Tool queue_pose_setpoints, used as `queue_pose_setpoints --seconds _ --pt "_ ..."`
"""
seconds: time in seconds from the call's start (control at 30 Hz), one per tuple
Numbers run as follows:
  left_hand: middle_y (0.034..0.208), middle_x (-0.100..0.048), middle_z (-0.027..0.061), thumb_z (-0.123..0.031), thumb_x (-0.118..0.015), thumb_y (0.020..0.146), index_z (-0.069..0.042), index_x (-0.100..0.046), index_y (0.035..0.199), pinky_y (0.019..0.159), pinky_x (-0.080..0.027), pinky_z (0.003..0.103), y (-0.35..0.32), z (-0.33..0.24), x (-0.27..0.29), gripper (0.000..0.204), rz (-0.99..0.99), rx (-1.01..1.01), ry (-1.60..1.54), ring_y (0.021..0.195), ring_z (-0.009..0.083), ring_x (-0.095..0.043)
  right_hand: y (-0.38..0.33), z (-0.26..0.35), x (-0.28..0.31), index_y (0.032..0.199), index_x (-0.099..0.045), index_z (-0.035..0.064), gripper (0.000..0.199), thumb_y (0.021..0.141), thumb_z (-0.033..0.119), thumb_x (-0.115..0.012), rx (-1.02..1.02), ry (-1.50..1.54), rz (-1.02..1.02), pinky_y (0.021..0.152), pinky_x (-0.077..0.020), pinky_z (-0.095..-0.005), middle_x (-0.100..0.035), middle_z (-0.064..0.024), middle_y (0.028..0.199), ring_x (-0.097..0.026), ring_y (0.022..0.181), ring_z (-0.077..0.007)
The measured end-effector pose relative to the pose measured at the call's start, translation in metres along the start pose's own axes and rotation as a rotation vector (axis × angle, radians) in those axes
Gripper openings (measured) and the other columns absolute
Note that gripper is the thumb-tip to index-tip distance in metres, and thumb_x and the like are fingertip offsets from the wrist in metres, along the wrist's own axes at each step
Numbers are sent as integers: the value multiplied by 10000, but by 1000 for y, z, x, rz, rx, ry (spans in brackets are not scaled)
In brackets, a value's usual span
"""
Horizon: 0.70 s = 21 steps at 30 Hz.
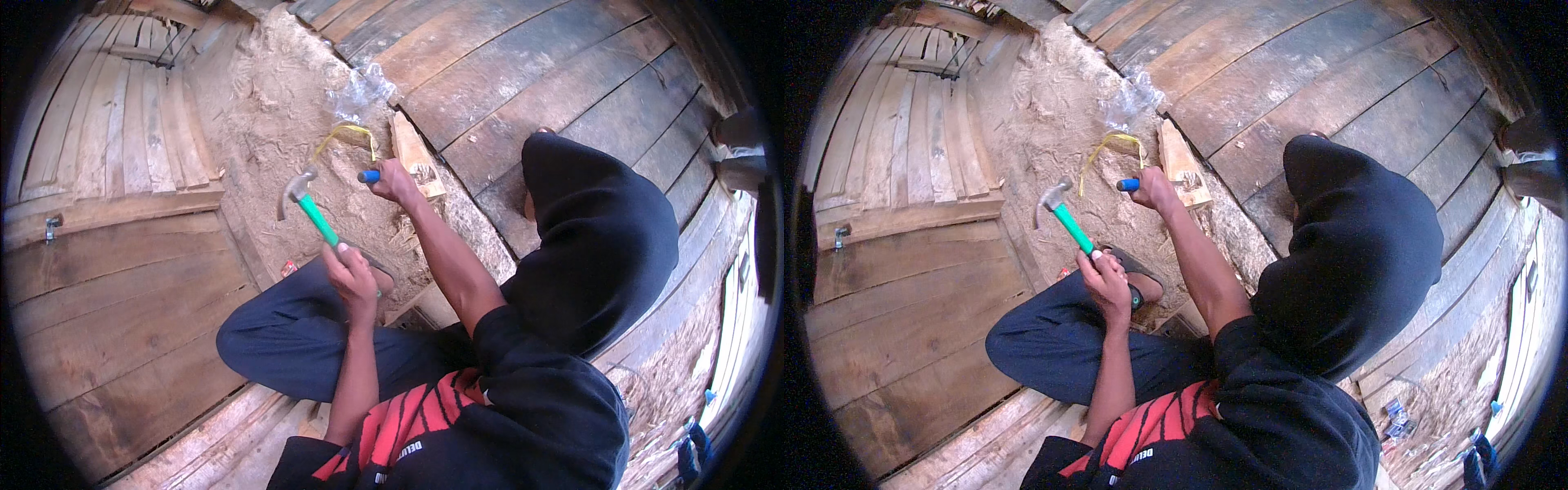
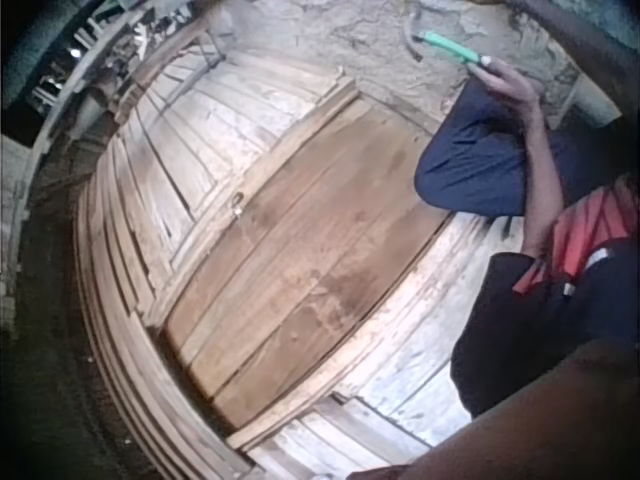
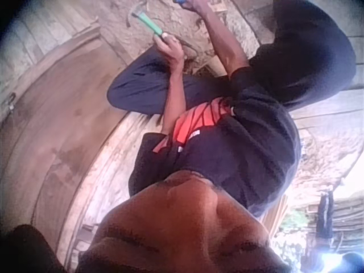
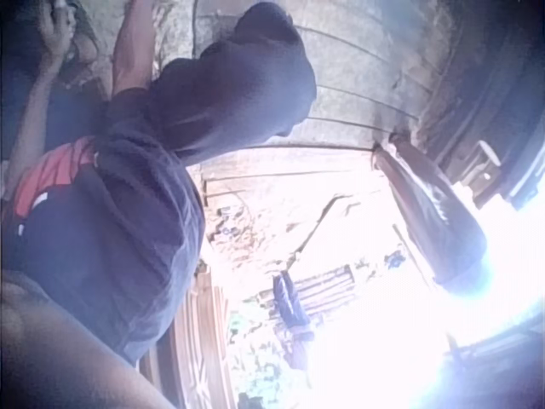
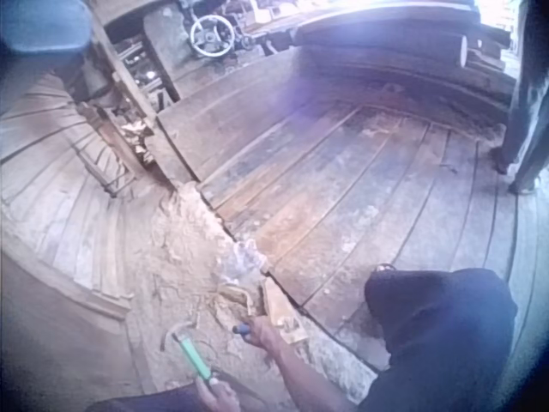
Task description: The person sits on a wooden floor and uses a chisel and hammer to carve a small piece of wood. They repeatedly strike the chisel to remove wood shavings and shape the piece.
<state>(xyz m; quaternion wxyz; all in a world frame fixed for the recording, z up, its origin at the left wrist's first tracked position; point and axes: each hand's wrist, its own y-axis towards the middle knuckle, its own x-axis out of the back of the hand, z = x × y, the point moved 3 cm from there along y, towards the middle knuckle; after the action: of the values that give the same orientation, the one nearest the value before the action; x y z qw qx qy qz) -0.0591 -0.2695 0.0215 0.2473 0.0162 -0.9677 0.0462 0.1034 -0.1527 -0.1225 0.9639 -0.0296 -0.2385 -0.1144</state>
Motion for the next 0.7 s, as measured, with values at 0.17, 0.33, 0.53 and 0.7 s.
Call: queue_pose_setpoints --seconds 0.17,0.33,0.53,0.7 --pt "662 -502 52 -215 -434 986 -3 -484 1023 454 -376 316 7 26 -4 220 107 -232 379 527 133 -505 -2 -2 2 658 -620 35 117 677 145 -583 -74 -20 7 547 -469 -436 -594 -209 619 -600 559 -363" --pt "666 -427 -18 -195 -399 1008 -50 -476 1116 426 -321 203 -2 -18 -2 198 4 17 -142 494 42 -382 0 -8 -3 672 -649 52 159 693 199 -594 -76 24 38 651 -516 -476 -627 -234 707 -630 673 -401" --pt "722 -525 40 -235 -419 1004 -22 -473 1142 484 -407 273 9 30 2 260 119 -294 417 544 88 -495 -1 -3 2 675 -662 53 148 683 191 -610 -63 5 36 638 -513 -478 -627 -232 699 -631 668 -404" --pt "702 -538 132 -202 -407 998 36 -459 1175 576 -451 410 0 -23 7 301 82 83 -56 570 271 -533 -2 -10 -4 641 -609 37 148 686 177 -625 -23 24 -27 522 -453 -424 -581 -198 595 -584 525 -337"
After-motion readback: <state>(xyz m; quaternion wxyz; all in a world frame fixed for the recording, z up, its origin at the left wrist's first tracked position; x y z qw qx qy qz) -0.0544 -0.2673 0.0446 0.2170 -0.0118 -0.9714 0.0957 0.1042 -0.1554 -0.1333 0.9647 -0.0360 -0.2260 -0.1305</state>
